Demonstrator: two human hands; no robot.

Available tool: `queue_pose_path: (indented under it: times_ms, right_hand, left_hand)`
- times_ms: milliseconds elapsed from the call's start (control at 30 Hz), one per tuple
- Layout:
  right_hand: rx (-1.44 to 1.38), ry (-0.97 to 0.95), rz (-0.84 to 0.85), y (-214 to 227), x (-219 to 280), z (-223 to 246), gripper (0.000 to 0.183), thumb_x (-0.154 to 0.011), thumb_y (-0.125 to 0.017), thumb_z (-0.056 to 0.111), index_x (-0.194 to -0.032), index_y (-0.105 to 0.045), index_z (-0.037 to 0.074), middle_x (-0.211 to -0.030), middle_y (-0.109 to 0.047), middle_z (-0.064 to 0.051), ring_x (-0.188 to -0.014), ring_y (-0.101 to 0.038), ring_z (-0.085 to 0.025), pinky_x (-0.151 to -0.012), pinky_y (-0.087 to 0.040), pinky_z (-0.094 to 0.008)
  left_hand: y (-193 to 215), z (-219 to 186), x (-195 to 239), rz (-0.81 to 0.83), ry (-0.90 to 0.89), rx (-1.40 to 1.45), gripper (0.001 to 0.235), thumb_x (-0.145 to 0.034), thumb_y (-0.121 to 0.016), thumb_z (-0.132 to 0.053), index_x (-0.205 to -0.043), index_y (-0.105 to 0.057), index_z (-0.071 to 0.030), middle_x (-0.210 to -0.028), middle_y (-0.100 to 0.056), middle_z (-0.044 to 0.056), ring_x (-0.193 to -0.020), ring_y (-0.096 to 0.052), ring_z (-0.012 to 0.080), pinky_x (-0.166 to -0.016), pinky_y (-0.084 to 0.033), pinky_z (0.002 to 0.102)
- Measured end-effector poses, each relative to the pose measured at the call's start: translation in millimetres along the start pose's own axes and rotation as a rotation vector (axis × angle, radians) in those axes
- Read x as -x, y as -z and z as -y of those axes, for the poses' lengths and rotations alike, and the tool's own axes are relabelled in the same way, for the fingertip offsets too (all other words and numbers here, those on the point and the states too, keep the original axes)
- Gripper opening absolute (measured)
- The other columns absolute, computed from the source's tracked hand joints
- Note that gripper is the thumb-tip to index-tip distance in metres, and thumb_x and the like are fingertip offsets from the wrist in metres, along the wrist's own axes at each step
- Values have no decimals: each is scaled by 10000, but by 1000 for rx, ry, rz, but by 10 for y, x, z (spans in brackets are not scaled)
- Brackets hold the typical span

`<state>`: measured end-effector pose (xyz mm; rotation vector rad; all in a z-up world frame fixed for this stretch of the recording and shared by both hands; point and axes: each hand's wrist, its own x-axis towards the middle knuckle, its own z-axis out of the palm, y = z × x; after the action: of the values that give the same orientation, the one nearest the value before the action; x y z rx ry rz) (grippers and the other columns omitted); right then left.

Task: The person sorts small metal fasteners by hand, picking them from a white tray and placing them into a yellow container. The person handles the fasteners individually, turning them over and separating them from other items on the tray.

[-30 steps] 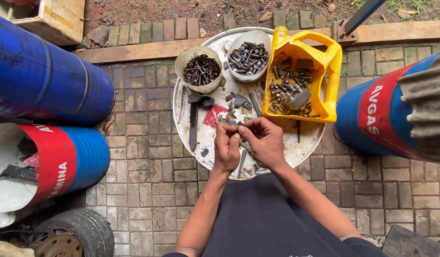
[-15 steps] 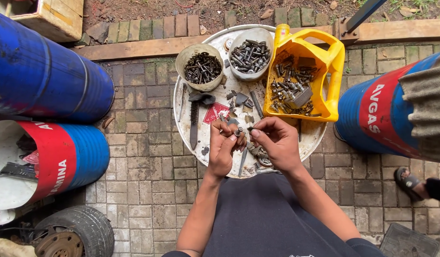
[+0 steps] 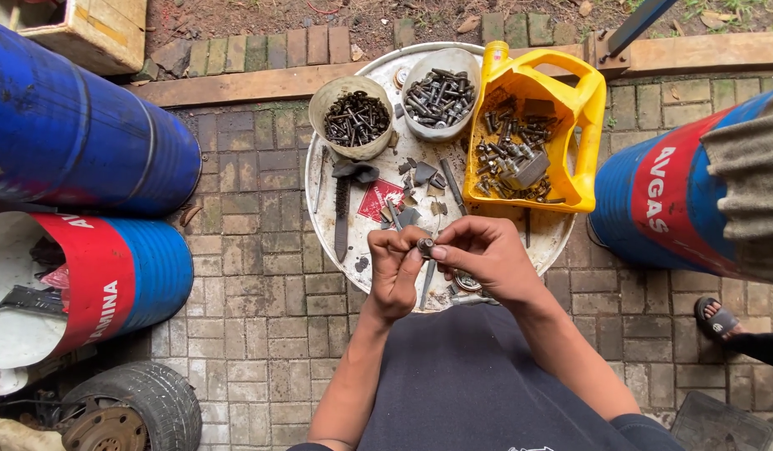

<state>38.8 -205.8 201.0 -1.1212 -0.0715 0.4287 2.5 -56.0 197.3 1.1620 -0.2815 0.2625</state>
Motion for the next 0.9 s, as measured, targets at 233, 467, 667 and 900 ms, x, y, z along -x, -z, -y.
queue_pose_path:
  times_ms: [233,467,667,900]
  right_hand:
    - [32,40,-8,107,-73,-51,171,-740,-817,-96,-886,-728,-83,-754,-654,-138,-671,-619,-116,-582,-568,-270]
    - [-68,13,-80,95,-36,62,341,-678,-832,-172,-946,-633,-102,-786,-667,-177,-651,-708,-169,-583,-627,-306]
    - [-224,31,33,153,-55,-9,253,-687,-825,-152,-838,-645,-59,-834,-695,-199,-723,-721,-187,-633,-611,-296]
    - [-80,265,262,143,-80,155,208,-680,-868,-148,-707,-714,-12,-932,-678,-273,-768,-688,-258,-701,-606,-384]
  left_hand:
    - [171,202,99,-43,68,98,164,-1044,-434,17,-1143,-345,-78,-816,-561,169,-714,-463,179,-663,-436,288]
    - [152,110,37,-82,89,81,122,-986,-574,45,-1087,-511,20,-883,-685,259,-759,-647,255,-704,-549,336]
    - [119,63,23,-110,78,104,116,-965,-613,73,-1036,-532,29,-904,-696,269,-774,-686,270,-719,-579,357]
    - [139,-3,29,-103,57,115,135,-931,-664,91,-968,-546,35,-914,-681,291,-783,-669,286,-715,-572,367]
